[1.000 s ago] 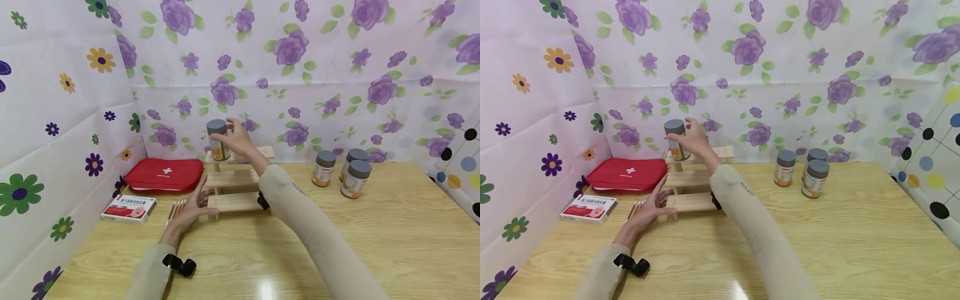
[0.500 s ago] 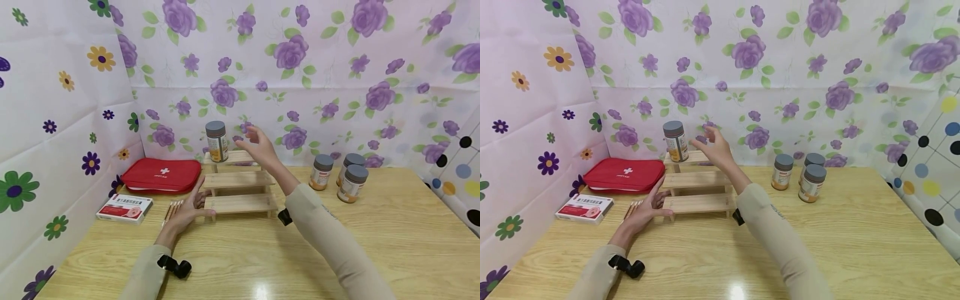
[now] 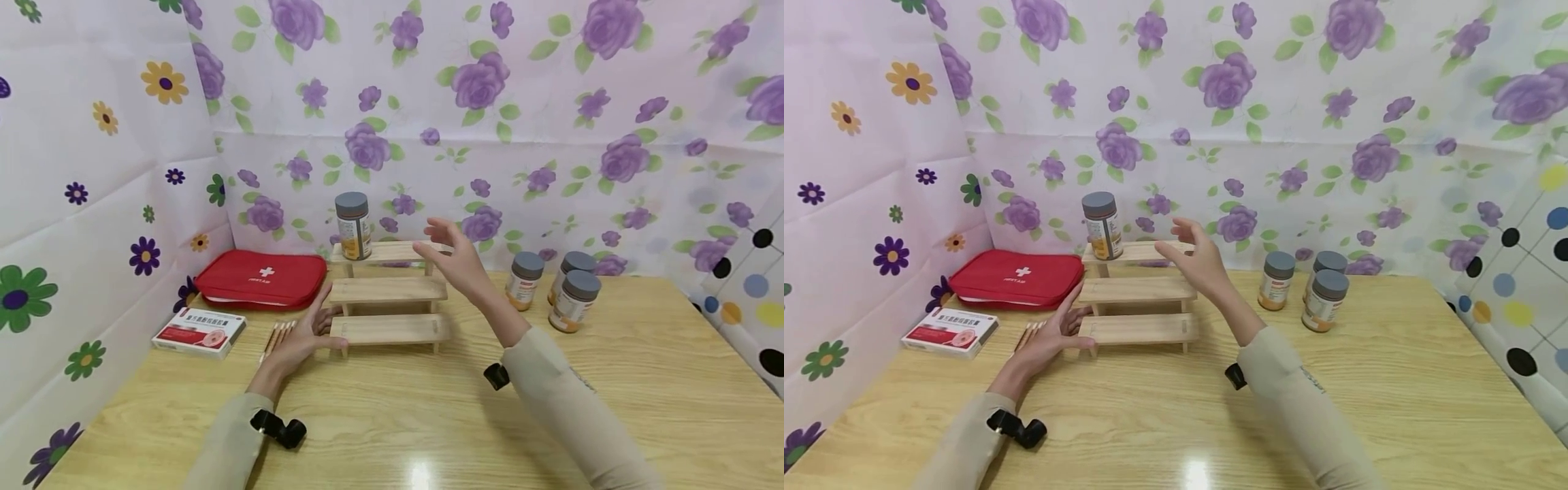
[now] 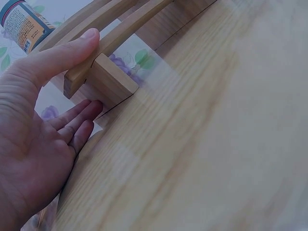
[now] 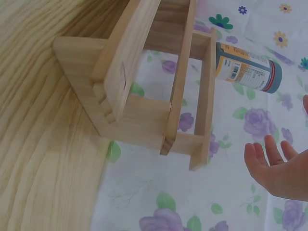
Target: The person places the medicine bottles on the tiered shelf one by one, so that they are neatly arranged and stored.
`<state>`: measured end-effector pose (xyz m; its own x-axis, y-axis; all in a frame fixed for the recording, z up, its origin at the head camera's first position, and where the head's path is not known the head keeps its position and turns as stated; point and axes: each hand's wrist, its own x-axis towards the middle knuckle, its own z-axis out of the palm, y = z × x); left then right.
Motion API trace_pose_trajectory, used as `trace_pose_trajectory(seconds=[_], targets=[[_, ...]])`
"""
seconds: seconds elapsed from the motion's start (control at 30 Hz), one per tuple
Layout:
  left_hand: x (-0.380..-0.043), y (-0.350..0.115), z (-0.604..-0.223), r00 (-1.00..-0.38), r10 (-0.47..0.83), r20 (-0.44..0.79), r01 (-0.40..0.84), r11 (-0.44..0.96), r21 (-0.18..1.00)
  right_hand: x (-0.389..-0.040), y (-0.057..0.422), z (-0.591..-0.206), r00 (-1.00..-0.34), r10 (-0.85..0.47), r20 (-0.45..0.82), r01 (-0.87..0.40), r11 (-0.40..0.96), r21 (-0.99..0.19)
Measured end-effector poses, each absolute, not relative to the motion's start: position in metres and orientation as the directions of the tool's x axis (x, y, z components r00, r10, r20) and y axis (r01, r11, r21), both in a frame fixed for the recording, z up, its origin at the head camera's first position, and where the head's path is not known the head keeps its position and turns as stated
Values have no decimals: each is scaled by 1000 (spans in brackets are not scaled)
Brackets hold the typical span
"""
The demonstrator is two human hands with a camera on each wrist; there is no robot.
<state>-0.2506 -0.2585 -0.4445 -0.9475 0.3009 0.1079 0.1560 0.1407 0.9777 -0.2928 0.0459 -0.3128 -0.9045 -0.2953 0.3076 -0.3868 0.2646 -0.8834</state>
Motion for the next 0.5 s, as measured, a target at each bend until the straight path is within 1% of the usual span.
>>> trace_pose_trajectory(seconds=[0.23,0.4,0.5], targets=[[-252,-259,-442,-947,298,116,160,125,979,-286,75,-320,-899,-298,322,-402,268,-875],[-251,-258,-442,-949,294,109,152,127,980,-280,104,-332,-917,-264,300,-377,320,-869],[-249,-259,-441,-950,296,103,147,132,980,-274,121,-338,-926,-237,293,-360,329,-873]])
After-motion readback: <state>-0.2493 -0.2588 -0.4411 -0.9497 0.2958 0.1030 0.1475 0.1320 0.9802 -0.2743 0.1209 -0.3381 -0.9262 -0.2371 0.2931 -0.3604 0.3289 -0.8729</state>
